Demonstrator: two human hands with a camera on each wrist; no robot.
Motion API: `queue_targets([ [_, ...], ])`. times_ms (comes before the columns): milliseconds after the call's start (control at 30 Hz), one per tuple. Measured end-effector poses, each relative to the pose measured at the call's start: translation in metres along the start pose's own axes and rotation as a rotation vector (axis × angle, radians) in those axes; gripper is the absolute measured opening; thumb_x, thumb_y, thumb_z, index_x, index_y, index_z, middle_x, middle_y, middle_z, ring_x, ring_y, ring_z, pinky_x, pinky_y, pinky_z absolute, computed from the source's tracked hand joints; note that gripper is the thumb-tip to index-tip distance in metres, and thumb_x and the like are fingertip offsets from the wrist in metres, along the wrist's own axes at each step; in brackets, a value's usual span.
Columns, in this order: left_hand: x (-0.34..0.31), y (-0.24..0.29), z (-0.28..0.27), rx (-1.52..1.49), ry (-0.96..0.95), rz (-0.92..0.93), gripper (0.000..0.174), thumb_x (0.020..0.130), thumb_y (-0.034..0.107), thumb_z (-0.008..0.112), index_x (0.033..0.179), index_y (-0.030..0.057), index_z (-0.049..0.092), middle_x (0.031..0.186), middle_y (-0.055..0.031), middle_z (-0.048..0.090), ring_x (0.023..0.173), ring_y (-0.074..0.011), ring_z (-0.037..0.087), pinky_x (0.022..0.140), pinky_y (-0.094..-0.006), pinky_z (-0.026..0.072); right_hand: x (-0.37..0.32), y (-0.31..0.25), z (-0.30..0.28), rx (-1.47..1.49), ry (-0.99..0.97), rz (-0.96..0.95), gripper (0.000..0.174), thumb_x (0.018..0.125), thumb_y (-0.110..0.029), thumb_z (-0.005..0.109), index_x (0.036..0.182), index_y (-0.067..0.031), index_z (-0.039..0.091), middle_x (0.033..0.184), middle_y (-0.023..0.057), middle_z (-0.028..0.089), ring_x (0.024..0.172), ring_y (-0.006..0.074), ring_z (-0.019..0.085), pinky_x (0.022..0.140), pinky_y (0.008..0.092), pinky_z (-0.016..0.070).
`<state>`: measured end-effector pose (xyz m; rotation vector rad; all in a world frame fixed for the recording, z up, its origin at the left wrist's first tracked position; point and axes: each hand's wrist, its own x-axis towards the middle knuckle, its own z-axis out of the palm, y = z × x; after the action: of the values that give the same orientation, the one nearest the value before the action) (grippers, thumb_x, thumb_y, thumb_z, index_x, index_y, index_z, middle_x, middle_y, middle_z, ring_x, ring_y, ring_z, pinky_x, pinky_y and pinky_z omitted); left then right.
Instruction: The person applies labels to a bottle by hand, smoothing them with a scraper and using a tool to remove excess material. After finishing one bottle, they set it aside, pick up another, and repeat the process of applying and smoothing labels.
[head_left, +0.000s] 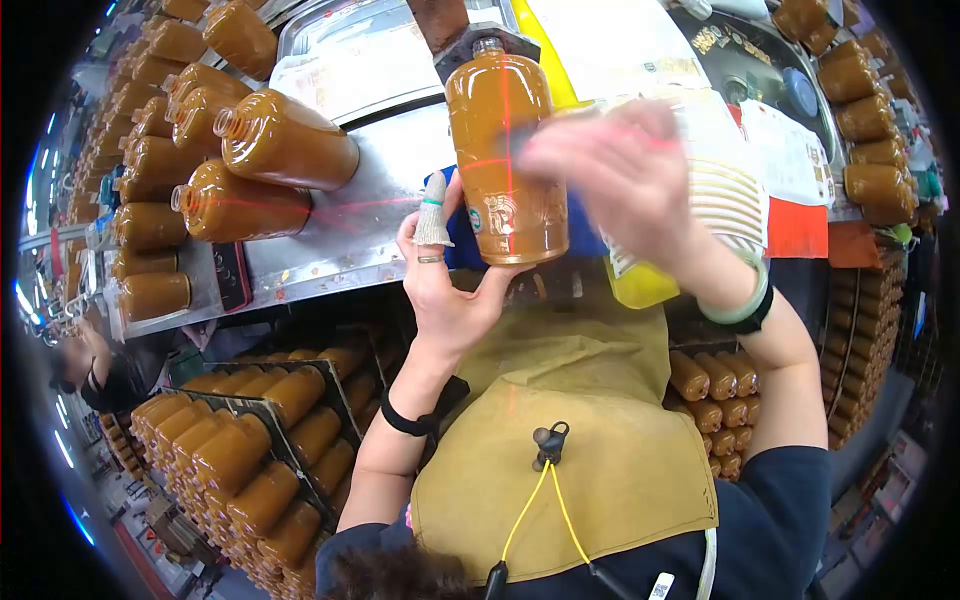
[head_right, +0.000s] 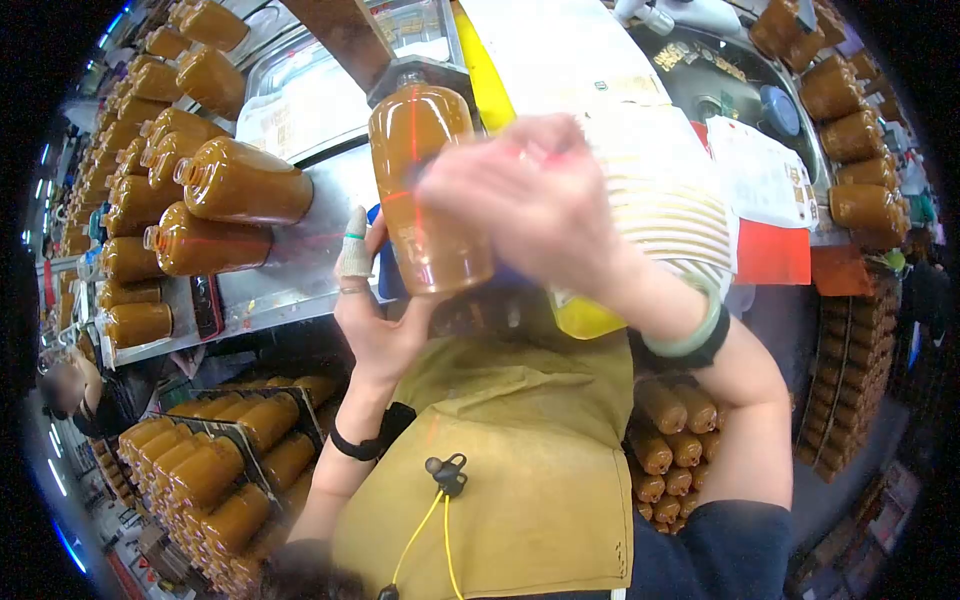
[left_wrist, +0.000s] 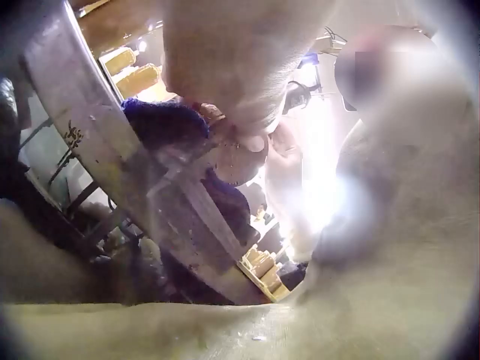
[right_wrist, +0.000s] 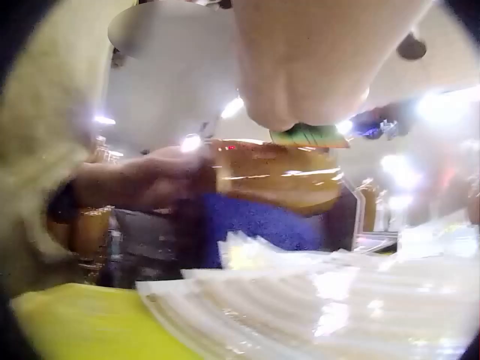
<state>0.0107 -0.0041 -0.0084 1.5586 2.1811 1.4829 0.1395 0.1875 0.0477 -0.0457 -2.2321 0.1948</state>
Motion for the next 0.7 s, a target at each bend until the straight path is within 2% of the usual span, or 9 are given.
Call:
queue_targets([
  [100, 0.001, -0.003, 0.001, 0.048, -0.045, 0.015, 0.087, 0.073, 0.016, 0.092, 0.145, -0.0093, 0.05, 0.142, -0.021, 0.062, 0.128, -0.0351, 0.057, 0.11, -0.0421, 0.0389, -0.009, -0.036, -0.011, 0.283, -0.166, -0.125, 0.025, 0.079, -0.015, 0.072, 0.104, -0.0184, 0.073, 0.094, -0.0048, 0.07, 0.077, 0.0158, 0.058, 0.077, 0.0314, 0.053],
  [167, 0.001, 0.002, 0.003, -0.08, -0.015, -0.084, 0.089, 0.073, 0.016, 0.093, 0.146, -0.009, 0.048, 0.142, -0.0205, 0.061, 0.124, -0.0355, 0.059, 0.108, -0.0416, 0.0419, 0.002, -0.019, -0.002, 0.26, -0.15, 0.134, 0.027, 0.079, -0.006, 0.078, 0.105, -0.0106, 0.077, 0.102, 0.0036, 0.076, 0.082, 0.02, 0.066, 0.073, 0.0336, 0.0505],
  [200, 0.005, 0.009, 0.001, -0.03, -0.008, -0.065, 0.091, 0.073, 0.015, 0.093, 0.148, -0.0064, 0.047, 0.142, -0.0193, 0.06, 0.123, -0.0354, 0.06, 0.107, -0.0421, 0.0445, 0.005, -0.004, 0.002, 0.179, -0.031, 0.189, 0.026, 0.079, -0.002, 0.078, 0.104, -0.009, 0.076, 0.101, 0.0065, 0.077, 0.081, 0.0222, 0.067, 0.075, 0.0349, 0.0509],
  [233, 0.007, 0.011, 0.002, -0.031, -0.004, -0.063, 0.091, 0.073, 0.015, 0.093, 0.148, -0.0064, 0.047, 0.142, -0.0193, 0.06, 0.123, -0.0354, 0.06, 0.107, -0.0421, 0.0445, 0.008, 0.009, -0.007, -0.001, -0.058, 0.174, 0.027, 0.078, 0.0, 0.077, 0.104, -0.0081, 0.076, 0.101, 0.0065, 0.077, 0.084, 0.0229, 0.068, 0.077, 0.0352, 0.0503],
  [300, 0.009, 0.013, 0.003, -0.002, 0.069, 0.017, 0.093, 0.072, 0.016, 0.094, 0.149, -0.0042, 0.047, 0.143, -0.0183, 0.06, 0.122, -0.0344, 0.06, 0.106, -0.0427, 0.0461, -0.009, 0.01, 0.005, -0.033, 0.012, 0.075, 0.021, 0.08, -0.013, 0.072, 0.101, -0.0159, 0.075, 0.097, -0.0025, 0.074, 0.086, 0.014, 0.066, 0.081, 0.0315, 0.0514],
  [400, 0.007, 0.008, 0.006, -0.039, 0.066, -0.032, 0.09, 0.069, 0.014, 0.094, 0.146, -0.0029, 0.051, 0.14, -0.0162, 0.062, 0.121, -0.0337, 0.06, 0.104, -0.0424, 0.0473, -0.018, -0.03, -0.015, 0.293, -0.197, -0.149, 0.024, 0.079, -0.012, 0.069, 0.102, -0.0173, 0.075, 0.103, -0.0053, 0.071, 0.088, 0.0148, 0.066, 0.079, 0.0344, 0.0537],
  [500, 0.002, 0.005, 0.002, -0.028, 0.045, -0.023, 0.087, 0.069, 0.012, 0.093, 0.145, -0.0019, 0.054, 0.139, -0.0137, 0.063, 0.12, -0.0347, 0.059, 0.105, -0.0426, 0.0459, -0.007, -0.01, 0.0, 0.248, -0.114, 0.208, 0.031, 0.075, -0.01, 0.073, 0.106, -0.0134, 0.075, 0.096, -0.0011, 0.073, 0.081, 0.0193, 0.065, 0.073, 0.0335, 0.051],
  [567, 0.005, 0.004, 0.002, -0.005, 0.043, 0.008, 0.086, 0.069, 0.011, 0.092, 0.145, -0.0017, 0.054, 0.141, -0.0136, 0.063, 0.121, -0.0352, 0.058, 0.107, -0.0426, 0.0444, -0.002, 0.022, -0.001, -0.071, 0.1, 0.083, 0.024, 0.075, -0.009, 0.074, 0.099, -0.0127, 0.075, 0.094, -0.001, 0.074, 0.078, 0.0186, 0.063, 0.077, 0.0292, 0.0463],
  [700, 0.0, -0.004, 0.0, 0.019, -0.001, -0.013, 0.087, 0.073, 0.011, 0.09, 0.149, -0.0018, 0.05, 0.143, -0.0146, 0.062, 0.126, -0.0354, 0.056, 0.106, -0.0422, 0.0452, -0.023, -0.026, -0.004, 0.196, -0.055, -0.226, 0.023, 0.078, -0.013, 0.074, 0.101, -0.0139, 0.075, 0.093, -0.0024, 0.073, 0.082, 0.0164, 0.064, 0.073, 0.032, 0.0493],
])
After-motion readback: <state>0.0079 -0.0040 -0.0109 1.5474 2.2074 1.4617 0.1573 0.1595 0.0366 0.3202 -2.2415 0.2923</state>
